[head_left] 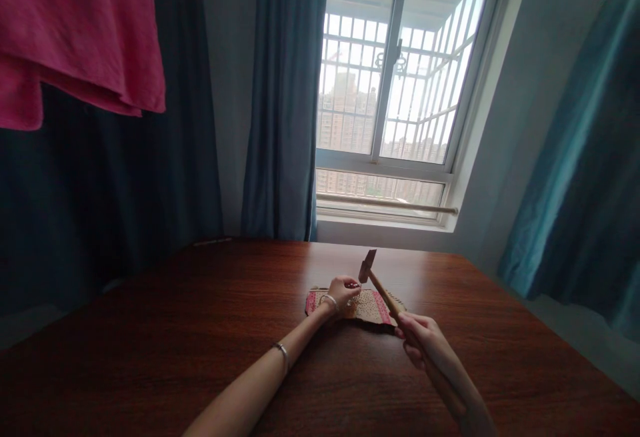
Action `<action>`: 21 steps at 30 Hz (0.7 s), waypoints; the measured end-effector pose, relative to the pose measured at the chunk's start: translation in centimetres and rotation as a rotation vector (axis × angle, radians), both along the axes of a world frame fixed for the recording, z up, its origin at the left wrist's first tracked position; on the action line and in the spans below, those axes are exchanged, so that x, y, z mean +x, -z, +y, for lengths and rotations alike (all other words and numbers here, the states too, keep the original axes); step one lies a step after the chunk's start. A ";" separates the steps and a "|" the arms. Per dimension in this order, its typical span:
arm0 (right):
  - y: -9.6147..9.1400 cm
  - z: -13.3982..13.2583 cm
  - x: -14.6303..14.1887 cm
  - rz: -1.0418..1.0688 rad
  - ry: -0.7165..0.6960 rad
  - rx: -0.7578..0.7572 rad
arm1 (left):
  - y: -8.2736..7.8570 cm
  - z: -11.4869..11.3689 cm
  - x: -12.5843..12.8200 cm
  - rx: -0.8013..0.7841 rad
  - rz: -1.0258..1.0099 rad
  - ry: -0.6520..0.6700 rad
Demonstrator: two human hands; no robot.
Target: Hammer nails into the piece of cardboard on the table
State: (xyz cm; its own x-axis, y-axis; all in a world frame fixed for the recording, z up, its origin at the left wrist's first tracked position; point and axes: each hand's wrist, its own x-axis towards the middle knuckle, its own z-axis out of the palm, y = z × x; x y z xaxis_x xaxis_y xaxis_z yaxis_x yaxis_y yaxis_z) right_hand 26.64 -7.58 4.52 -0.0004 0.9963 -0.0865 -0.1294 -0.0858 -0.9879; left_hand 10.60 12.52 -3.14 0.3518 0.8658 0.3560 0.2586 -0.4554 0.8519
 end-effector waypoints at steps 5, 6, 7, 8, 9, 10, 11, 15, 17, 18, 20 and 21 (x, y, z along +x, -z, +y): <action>-0.1 -0.1 0.1 0.001 0.001 -0.025 | -0.3 -0.2 -0.1 -0.004 0.002 0.005; -0.1 -0.1 0.1 0.000 -0.001 -0.033 | -0.4 -0.2 -0.1 -0.007 0.007 0.001; -0.1 -0.1 0.1 0.001 -0.003 -0.038 | -0.4 -0.3 -0.1 -0.011 0.008 -0.001; 0.0 -0.1 0.1 0.005 -0.003 -0.040 | -0.4 -0.3 -0.1 -0.015 0.007 -0.002; 0.0 0.0 0.2 0.009 -0.003 -0.040 | -0.4 -0.3 -0.1 -0.018 0.004 -0.001; 0.0 0.0 0.2 0.011 -0.004 -0.040 | -0.3 -0.3 0.0 -0.020 0.002 -0.001; 0.0 0.0 0.1 0.008 -0.005 -0.041 | -0.3 -0.3 0.0 -0.021 0.005 -0.003; -0.2 -0.1 0.0 -0.020 -0.009 -0.035 | -0.3 -0.2 -0.1 -0.029 -0.005 0.012; -0.2 -0.1 -0.1 -0.016 -0.004 -0.023 | -0.3 -0.2 -0.1 -0.033 -0.015 0.026; -0.2 -0.1 -0.1 -0.011 -0.002 -0.018 | -0.3 -0.2 -0.1 -0.033 -0.014 0.026; -0.2 -0.2 -0.1 -0.007 -0.002 -0.019 | -0.4 -0.2 -0.1 -0.030 0.002 0.015; -0.2 -0.2 -0.1 -0.006 -0.005 -0.022 | -0.4 -0.2 -0.1 -0.028 0.007 0.012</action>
State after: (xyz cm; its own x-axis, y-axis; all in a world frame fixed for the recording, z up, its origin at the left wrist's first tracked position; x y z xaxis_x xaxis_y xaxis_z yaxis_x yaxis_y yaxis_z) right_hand 26.54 -7.75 4.74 -0.0045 0.9941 -0.1088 -0.1225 -0.1085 -0.9865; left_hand 10.48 12.30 -2.72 0.3646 0.8711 0.3291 0.2595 -0.4345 0.8625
